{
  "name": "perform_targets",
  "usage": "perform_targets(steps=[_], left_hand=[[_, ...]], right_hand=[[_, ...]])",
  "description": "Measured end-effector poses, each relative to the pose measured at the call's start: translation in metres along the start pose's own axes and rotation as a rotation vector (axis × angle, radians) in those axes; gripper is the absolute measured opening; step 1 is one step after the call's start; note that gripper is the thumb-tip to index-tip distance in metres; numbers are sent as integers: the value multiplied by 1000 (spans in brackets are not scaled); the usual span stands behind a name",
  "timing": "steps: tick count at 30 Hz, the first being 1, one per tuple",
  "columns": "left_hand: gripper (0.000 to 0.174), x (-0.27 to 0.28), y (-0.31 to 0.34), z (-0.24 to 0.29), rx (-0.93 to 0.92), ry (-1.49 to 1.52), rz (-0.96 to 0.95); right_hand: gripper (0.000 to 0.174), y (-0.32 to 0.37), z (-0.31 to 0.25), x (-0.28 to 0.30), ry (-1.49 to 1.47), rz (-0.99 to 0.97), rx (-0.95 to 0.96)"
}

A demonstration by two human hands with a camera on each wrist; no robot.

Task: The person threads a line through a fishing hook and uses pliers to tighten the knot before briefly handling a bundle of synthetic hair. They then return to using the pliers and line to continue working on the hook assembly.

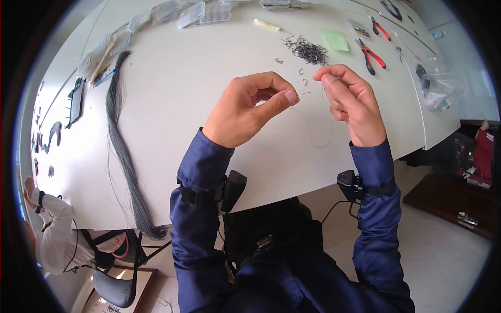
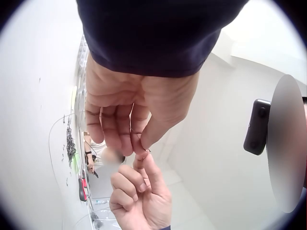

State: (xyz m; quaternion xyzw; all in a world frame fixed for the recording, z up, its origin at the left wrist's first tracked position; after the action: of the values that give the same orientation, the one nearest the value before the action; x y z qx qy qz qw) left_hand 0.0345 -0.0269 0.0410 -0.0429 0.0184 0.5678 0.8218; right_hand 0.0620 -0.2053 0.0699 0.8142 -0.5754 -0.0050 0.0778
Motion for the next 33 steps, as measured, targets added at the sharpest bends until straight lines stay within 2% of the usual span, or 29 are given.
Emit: perform_targets(steps=[2,5,11,14,17,20,23,27,29,30,33], left_hand=[[19,0,0,-1,-11,34,5],[19,0,-1,-1,-8,41,4],[18,4,0,-1,-22,23,36],[16,4,-2,-3,-36,-35,55],[14,3,-2,-1,-64,-111,70],[17,1,-3,-3,-103,-48,107],[16,3,-3,-5,-76,-35,98],[18,1,-3,-2,-45,-247,103],[19,0,-5,-7,-107,-271,148],[19,0,-5,-7,-139,-283,172],[20,0,-5,-8,-30,-300,114]], right_hand=[[17,0,4,-9,-57,-23,-4],[19,1,15,-20,-159,-68,-130],[21,1,17,-17,-132,-59,-128],[21,1,7,-14,-6,51,-39],[21,-4,6,-14,226,91,229],[21,-4,1,-14,258,97,124],[19,-9,-1,-11,292,91,156],[14,-6,-13,-11,639,55,232],[13,-5,-23,-10,848,78,260],[12,-4,-26,-12,854,76,303],[11,-1,-33,-19,867,63,390]])
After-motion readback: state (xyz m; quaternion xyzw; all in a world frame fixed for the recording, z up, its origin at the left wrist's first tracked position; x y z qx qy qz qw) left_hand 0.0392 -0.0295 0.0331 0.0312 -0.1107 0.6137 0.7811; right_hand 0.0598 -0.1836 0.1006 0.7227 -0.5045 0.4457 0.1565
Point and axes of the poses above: each hand's wrist, its own y-axis away from the middle knuckle, its own x-axis out of the back of the hand, z = x × y, the point moved 6 cm from there along -y, towards the middle knuckle, and after that the axes turned 1 degree about y, right-handed, at the moved point
